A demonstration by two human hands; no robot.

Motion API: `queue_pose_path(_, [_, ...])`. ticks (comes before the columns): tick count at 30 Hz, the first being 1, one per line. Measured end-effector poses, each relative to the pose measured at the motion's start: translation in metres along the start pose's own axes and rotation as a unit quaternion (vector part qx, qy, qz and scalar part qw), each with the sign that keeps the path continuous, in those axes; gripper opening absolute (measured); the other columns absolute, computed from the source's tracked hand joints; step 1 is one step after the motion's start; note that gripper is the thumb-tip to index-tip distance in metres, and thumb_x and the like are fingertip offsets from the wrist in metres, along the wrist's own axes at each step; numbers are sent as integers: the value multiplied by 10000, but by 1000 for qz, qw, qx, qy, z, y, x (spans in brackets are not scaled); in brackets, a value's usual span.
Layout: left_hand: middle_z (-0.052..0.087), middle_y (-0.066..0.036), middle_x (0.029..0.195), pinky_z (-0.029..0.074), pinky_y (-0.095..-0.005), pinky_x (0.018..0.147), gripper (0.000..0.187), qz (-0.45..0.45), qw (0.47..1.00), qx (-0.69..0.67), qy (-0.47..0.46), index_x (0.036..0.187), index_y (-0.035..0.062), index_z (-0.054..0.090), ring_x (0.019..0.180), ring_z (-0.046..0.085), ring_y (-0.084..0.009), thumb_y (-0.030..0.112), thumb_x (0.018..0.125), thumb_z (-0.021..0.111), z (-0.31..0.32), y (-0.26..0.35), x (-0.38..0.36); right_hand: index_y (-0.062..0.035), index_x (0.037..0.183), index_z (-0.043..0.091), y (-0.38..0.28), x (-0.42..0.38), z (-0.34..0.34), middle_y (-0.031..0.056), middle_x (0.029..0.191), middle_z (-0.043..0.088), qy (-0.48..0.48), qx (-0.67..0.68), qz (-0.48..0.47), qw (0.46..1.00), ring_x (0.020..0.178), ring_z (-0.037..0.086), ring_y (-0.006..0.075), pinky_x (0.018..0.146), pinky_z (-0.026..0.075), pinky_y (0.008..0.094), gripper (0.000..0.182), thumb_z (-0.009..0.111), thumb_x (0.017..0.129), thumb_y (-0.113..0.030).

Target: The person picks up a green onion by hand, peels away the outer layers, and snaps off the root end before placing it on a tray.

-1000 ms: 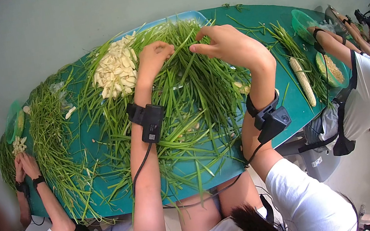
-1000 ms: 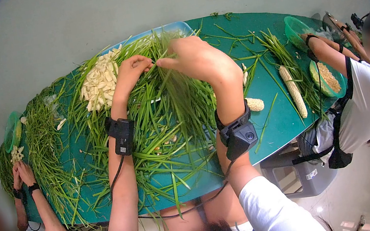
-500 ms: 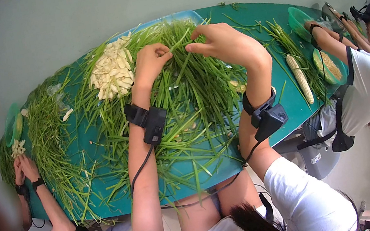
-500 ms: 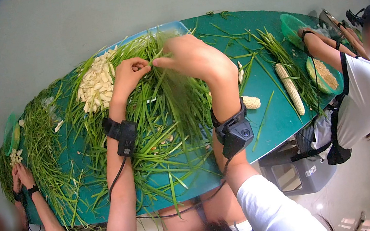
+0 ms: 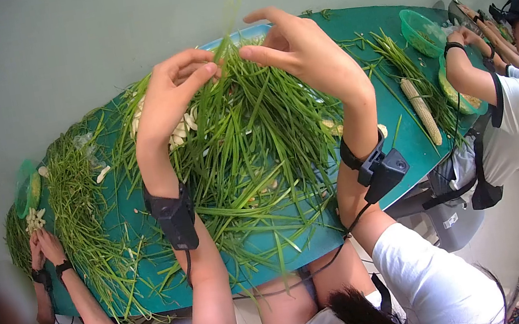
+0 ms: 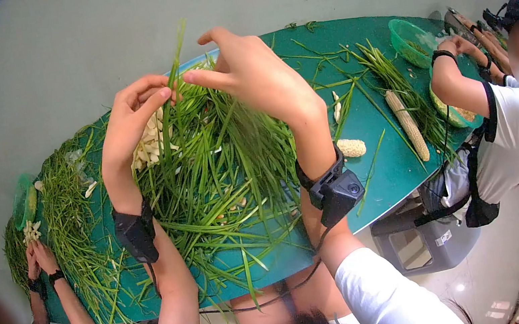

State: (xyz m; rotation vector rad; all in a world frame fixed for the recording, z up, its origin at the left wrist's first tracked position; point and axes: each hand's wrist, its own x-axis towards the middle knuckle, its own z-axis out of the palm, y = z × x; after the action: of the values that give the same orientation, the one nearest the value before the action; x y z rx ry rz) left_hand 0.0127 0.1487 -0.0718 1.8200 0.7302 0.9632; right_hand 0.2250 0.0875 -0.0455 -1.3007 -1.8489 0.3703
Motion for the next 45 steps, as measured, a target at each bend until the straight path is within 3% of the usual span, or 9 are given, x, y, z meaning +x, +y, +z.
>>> queue_pose_path(1, [637, -49, 911, 442, -248, 810, 200, -13, 999, -1, -35, 1017, -35, 590, 868, 580, -103, 120, 891, 575, 1, 7, -3, 69, 1119, 520, -4, 0, 0, 193, 699, 606, 1, -1, -1, 1000, 652, 617, 261, 628, 483, 346, 539, 664, 821, -356])
queue_pose_path(3, [637, -46, 914, 444, -250, 810, 191, 4, 998, 13, -61, 1012, -33, 592, 864, 582, -103, 114, 892, 570, 3, 14, -7, 49, 1028, 550, -11, 0, 2, 112, 650, 583, 23, 96, -69, 993, 600, 583, 148, 582, 468, 274, 363, 650, 845, -248])
queue_pose_path(9, [657, -76, 856, 467, -248, 764, 209, 91, 994, -11, -64, 978, -40, 619, 837, 619, -132, 136, 867, 600, 25, 44, -19, 27, 836, 545, -23, -3, 3, 49, 640, 577, 22, 268, -108, 957, 610, 582, 95, 546, 453, 235, 153, 616, 850, -108])
queue_pose_path(10, [655, -77, 847, 468, -242, 747, 201, 134, 990, -12, -43, 972, -42, 620, 819, 620, -132, 130, 872, 589, 28, 48, -20, 27, 836, 545, -25, -3, 3, 49, 640, 577, 22, 268, -108, 957, 610, 582, 95, 546, 453, 235, 153, 616, 850, -108])
queue_pose_path(22, [638, -72, 763, 474, -231, 640, 223, 103, 987, -53, -110, 898, -59, 621, 698, 611, -118, 133, 921, 509, 25, 71, -35, 16, 734, 526, -49, -13, -1, 42, 560, 566, 50, 279, -118, 952, 536, 549, 66, 486, 434, 227, 214, 616, 866, -126])
queue_pose_path(30, [636, -74, 736, 470, -231, 630, 235, 104, 983, -67, -134, 913, -53, 626, 669, 610, -116, 145, 926, 500, 22, 71, -40, 7, 723, 538, -52, -15, -2, 34, 545, 562, 17, 325, -100, 940, 528, 536, 69, 492, 406, 219, 294, 531, 928, -204])
queue_pose_path(34, [635, -74, 727, 468, -231, 628, 235, 110, 982, -90, -122, 914, -56, 625, 665, 608, -115, 139, 929, 494, 23, 72, -40, 3, 741, 542, -53, -15, 0, 32, 565, 566, 18, 363, -138, 921, 543, 533, 65, 507, 411, 223, 252, 539, 921, -174])
queue_pose_path(36, [634, -74, 726, 469, -232, 627, 234, 111, 982, -87, -123, 909, -56, 623, 665, 609, -116, 136, 929, 492, 22, 70, -40, 9, 794, 540, -54, -18, 1, 16, 649, 531, 13, 255, -151, 955, 561, 497, 61, 492, 360, 192, 199, 508, 939, -122])
queue_pose_path(45, [637, -79, 739, 472, -239, 622, 258, 117, 979, -53, -156, 886, -61, 619, 648, 615, -127, 143, 939, 470, 23, 72, -39, -5, 759, 535, -56, -17, -7, 22, 548, 557, -26, 311, -93, 946, 518, 498, 46, 482, 390, 211, 207, 556, 911, -144])
